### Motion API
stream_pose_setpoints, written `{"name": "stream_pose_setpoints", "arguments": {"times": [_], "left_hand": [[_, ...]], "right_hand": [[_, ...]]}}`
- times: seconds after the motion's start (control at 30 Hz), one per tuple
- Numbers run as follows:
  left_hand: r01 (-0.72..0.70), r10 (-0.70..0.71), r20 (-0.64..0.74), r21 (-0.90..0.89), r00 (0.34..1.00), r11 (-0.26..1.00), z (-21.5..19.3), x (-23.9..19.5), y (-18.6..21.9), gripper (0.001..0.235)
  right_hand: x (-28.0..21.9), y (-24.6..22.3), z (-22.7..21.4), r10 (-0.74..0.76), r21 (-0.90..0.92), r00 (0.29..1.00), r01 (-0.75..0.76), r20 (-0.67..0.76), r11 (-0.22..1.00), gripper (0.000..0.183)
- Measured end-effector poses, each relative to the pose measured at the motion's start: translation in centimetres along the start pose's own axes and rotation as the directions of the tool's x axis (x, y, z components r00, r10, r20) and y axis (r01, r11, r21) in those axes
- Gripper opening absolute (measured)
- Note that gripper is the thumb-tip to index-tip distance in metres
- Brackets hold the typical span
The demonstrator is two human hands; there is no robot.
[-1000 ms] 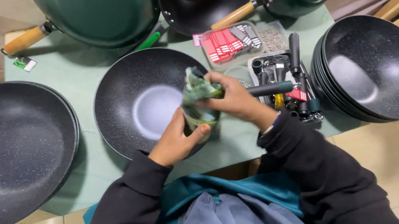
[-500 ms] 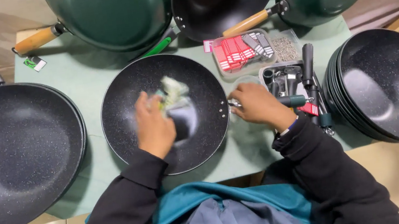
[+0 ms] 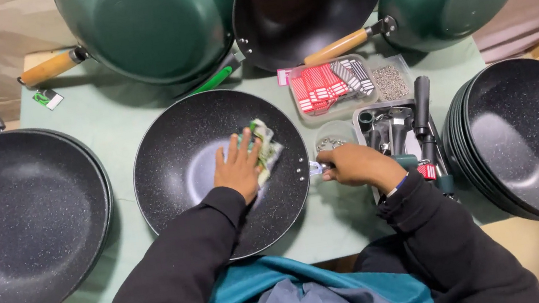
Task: Assembling handles onto woks using a screwdriver and screws, followed by wiping the surface.
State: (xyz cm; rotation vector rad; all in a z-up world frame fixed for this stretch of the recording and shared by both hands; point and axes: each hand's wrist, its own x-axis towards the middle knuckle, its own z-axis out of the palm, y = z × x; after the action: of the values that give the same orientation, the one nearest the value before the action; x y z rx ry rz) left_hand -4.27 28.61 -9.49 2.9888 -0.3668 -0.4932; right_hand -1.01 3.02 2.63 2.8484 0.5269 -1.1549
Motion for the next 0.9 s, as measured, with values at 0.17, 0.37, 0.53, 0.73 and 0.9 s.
{"name": "stream_pose_setpoints", "arguments": {"times": [0.17,0.37,0.53,0.73,0.9], "left_hand": [[0.224,-0.145,-0.328,0.218,0.933,0.950,5.4,3.5,-5.3,0.056],[0.310,-0.276,-0.144,0.381,0.950,0.871,7.5,0.5,-9.3,0.044],[0.222,-0.246,0.073,0.243,0.967,0.944,8.9,-4.4,-7.7,0.073],[-0.272,0.258,-0.089,-0.210,0.962,0.939,7.2,-6.5,-0.3,0.065],[-0.268,0.254,-0.164,-0.071,0.953,0.961,4.1,-3.1,2.6,0.062]], "right_hand": [[-0.5,-0.5,-0.6,0.010,0.006,1.000,-0.010,0.020,1.000,0.050],[-1.0,-0.9,-0.8,0.011,0.017,1.000,-0.012,0.010,1.000,0.050],[-0.6,-0.8,-0.6,0.018,0.014,0.999,-0.018,-0.040,1.000,0.051],[-0.2,-0.7,-0.6,-0.004,-0.022,0.998,0.002,-0.059,1.000,0.046],[1.0,-0.2,-0.1,-0.039,-0.076,0.992,0.030,-0.119,0.997,0.041]]}}
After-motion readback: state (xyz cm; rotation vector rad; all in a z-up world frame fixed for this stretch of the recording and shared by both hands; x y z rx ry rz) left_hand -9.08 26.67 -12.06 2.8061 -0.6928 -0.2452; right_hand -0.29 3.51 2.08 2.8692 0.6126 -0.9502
